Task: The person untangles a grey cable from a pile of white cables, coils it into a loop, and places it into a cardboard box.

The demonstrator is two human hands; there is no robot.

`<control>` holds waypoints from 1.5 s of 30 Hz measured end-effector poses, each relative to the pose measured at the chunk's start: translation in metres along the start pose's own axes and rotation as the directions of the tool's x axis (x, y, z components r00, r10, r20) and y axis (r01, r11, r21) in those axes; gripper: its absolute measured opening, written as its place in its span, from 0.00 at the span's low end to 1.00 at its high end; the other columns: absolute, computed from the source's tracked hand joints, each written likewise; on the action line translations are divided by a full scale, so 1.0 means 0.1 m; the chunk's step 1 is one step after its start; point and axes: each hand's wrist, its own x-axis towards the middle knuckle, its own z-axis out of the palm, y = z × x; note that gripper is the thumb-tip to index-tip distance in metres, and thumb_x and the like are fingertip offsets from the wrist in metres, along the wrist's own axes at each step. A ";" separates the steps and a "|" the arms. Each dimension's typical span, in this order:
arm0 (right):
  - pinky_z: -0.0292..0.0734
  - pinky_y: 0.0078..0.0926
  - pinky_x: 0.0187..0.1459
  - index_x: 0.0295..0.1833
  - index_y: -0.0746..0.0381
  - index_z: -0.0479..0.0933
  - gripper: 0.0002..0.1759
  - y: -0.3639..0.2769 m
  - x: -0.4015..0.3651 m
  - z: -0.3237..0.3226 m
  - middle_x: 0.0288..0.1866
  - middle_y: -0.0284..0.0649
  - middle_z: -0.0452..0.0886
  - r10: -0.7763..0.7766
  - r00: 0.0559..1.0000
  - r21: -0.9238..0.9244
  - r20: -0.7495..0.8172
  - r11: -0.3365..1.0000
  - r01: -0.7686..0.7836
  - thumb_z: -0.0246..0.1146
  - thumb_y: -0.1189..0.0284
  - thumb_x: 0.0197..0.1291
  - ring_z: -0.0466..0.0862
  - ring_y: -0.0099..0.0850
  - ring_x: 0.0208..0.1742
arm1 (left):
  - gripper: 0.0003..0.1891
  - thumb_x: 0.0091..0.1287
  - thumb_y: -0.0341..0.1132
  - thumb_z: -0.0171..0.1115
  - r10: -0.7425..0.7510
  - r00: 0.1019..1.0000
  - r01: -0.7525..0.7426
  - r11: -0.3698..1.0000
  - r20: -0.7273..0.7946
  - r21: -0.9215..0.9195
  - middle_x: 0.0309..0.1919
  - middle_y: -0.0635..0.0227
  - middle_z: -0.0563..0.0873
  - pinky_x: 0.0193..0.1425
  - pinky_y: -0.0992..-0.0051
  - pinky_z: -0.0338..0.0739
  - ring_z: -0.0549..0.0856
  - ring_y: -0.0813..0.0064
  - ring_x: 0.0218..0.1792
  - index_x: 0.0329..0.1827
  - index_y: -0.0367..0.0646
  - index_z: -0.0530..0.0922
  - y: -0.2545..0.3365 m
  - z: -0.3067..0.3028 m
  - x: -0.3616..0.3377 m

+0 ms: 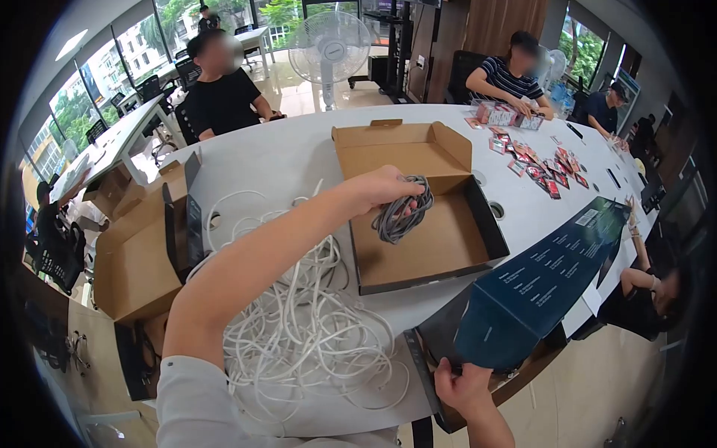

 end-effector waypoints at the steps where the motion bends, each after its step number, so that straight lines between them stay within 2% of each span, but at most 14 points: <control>1: 0.70 0.38 0.51 0.43 0.68 0.77 0.18 0.01 -0.02 0.00 0.42 0.52 0.80 0.004 1.000 -0.017 0.000 1.000 -0.004 0.56 0.79 0.42 0.79 0.52 0.45 | 0.12 0.68 0.40 0.59 0.000 1.000 0.000 1.000 -0.002 0.007 0.28 0.68 0.83 0.26 0.78 0.78 0.82 0.80 0.26 0.38 0.38 0.79 -0.01 0.05 0.10; 7: 0.73 0.32 0.44 0.42 0.67 0.76 0.15 -0.01 0.03 -0.08 0.39 0.44 0.78 -0.018 0.998 0.054 0.065 0.998 0.014 0.62 0.75 0.46 0.78 0.41 0.42 | 0.17 0.70 0.46 0.56 0.040 0.989 -0.014 0.983 0.143 -0.182 0.28 0.67 0.84 0.29 0.75 0.80 0.82 0.79 0.25 0.40 0.38 0.78 0.05 0.38 0.72; 13: 0.69 0.33 0.55 0.50 0.68 0.76 0.19 0.07 -0.09 -0.11 0.50 0.47 0.78 0.098 0.974 0.165 0.202 0.977 -0.133 0.59 0.78 0.49 0.78 0.41 0.51 | 0.22 0.68 0.49 0.57 -0.070 0.978 -0.008 0.929 -0.197 -0.370 0.38 0.58 0.85 0.37 0.67 0.82 0.86 0.67 0.35 0.47 0.35 0.79 -0.35 0.84 1.38; 16: 0.70 0.28 0.54 0.51 0.69 0.75 0.20 0.20 -0.24 -0.08 0.49 0.45 0.79 -0.023 0.964 -0.174 0.266 0.982 0.072 0.60 0.79 0.49 0.79 0.38 0.50 | 0.27 0.64 0.53 0.61 -0.162 0.918 -0.063 0.842 -0.362 -0.535 0.43 0.55 0.85 0.45 0.63 0.80 0.85 0.58 0.43 0.49 0.33 0.79 -1.13 0.86 2.34; 19: 0.71 0.25 0.52 0.52 0.70 0.74 0.21 0.17 -0.19 -0.12 0.48 0.44 0.79 -0.052 0.886 -0.470 0.461 0.833 0.294 0.61 0.79 0.49 0.79 0.36 0.49 | 0.30 0.59 0.56 0.65 -0.227 0.895 0.009 0.870 -0.383 -0.493 0.48 0.51 0.83 0.52 0.63 0.77 0.83 0.54 0.49 0.48 0.33 0.79 -1.24 0.78 2.08; 21: 0.71 0.24 0.51 0.52 0.70 0.74 0.21 0.19 -0.21 -0.10 0.48 0.44 0.79 -0.054 0.800 -0.606 0.597 0.624 0.494 0.61 0.79 0.49 0.79 0.35 0.49 | 0.32 0.56 0.57 0.67 -0.174 0.891 0.104 0.977 -0.419 -0.185 0.50 0.51 0.82 0.52 0.62 0.77 0.83 0.55 0.50 0.47 0.33 0.79 -1.10 0.72 1.78; 26: 0.71 0.24 0.52 0.53 0.71 0.74 0.22 0.17 -0.18 -0.09 0.48 0.44 0.79 -0.030 0.688 -0.652 0.725 0.291 0.700 0.61 0.79 0.48 0.79 0.34 0.48 | 0.36 0.53 0.54 0.69 -0.098 0.897 0.136 0.989 -0.432 0.057 0.61 0.47 0.73 0.56 0.59 0.74 0.78 0.52 0.56 0.55 0.32 0.74 -1.00 0.67 1.60; 30: 0.70 0.27 0.54 0.52 0.70 0.75 0.22 0.24 -0.17 -0.11 0.49 0.44 0.79 -0.094 0.708 -0.642 0.700 0.353 0.681 0.61 0.79 0.48 0.79 0.37 0.51 | 0.38 0.52 0.49 0.68 -0.074 0.750 0.229 0.961 -0.658 0.153 0.66 0.45 0.63 0.63 0.57 0.67 0.67 0.49 0.63 0.61 0.32 0.68 -0.85 0.88 1.45; 31: 0.70 0.28 0.54 0.51 0.69 0.75 0.21 0.23 -0.12 -0.11 0.49 0.45 0.79 -0.138 0.774 -0.605 0.618 0.546 0.580 0.61 0.78 0.47 0.79 0.38 0.51 | 0.38 0.52 0.48 0.68 -0.051 0.722 0.259 0.945 -0.690 0.201 0.66 0.44 0.60 0.64 0.56 0.64 0.64 0.48 0.65 0.62 0.32 0.67 -0.80 0.96 1.33; 33: 0.70 0.30 0.54 0.49 0.68 0.77 0.20 0.10 0.04 -0.12 0.48 0.47 0.79 -0.158 0.925 -0.250 0.344 0.935 0.252 0.61 0.77 0.46 0.78 0.41 0.51 | 0.38 0.55 0.48 0.65 0.319 0.745 0.140 0.783 -0.585 0.606 0.66 0.43 0.60 0.64 0.52 0.64 0.63 0.47 0.65 0.63 0.33 0.65 -0.85 1.14 1.07; 35: 0.71 0.30 0.49 0.45 0.66 0.78 0.17 -0.02 0.22 -0.12 0.44 0.45 0.80 -0.064 0.986 0.064 0.155 0.996 0.054 0.62 0.77 0.45 0.80 0.40 0.46 | 0.37 0.56 0.48 0.62 0.528 0.797 -0.020 0.508 -0.294 0.861 0.66 0.42 0.59 0.62 0.49 0.63 0.62 0.46 0.65 0.65 0.35 0.64 -0.93 1.25 0.89; 37: 0.74 0.28 0.41 0.39 0.64 0.79 0.11 -0.06 0.30 -0.12 0.36 0.42 0.81 -0.089 0.989 0.014 0.117 0.996 0.088 0.63 0.78 0.45 0.82 0.36 0.37 | 0.36 0.57 0.48 0.61 0.539 0.837 -0.255 0.232 0.095 0.939 0.66 0.43 0.59 0.61 0.45 0.63 0.62 0.46 0.65 0.67 0.39 0.63 -0.98 1.28 0.76; 40: 0.68 0.37 0.35 0.34 0.64 0.76 0.08 0.08 0.14 -0.06 0.34 0.47 0.80 -0.011 0.993 0.007 0.121 1.000 0.010 0.62 0.75 0.45 0.77 0.46 0.33 | 0.35 0.59 0.46 0.59 0.181 0.961 -0.252 0.255 0.210 0.934 0.67 0.44 0.59 0.61 0.43 0.63 0.62 0.46 0.65 0.70 0.44 0.63 -0.92 1.24 0.69; 45: 0.70 0.37 0.27 0.35 0.67 0.76 0.07 0.03 0.19 -0.07 0.28 0.48 0.79 0.032 0.986 -0.014 0.166 0.999 -0.030 0.62 0.79 0.48 0.78 0.48 0.25 | 0.27 0.62 0.43 0.55 0.397 0.864 -0.389 0.140 0.308 0.910 0.69 0.43 0.58 0.61 0.38 0.61 0.57 0.48 0.70 0.64 0.45 0.70 -1.14 1.10 0.79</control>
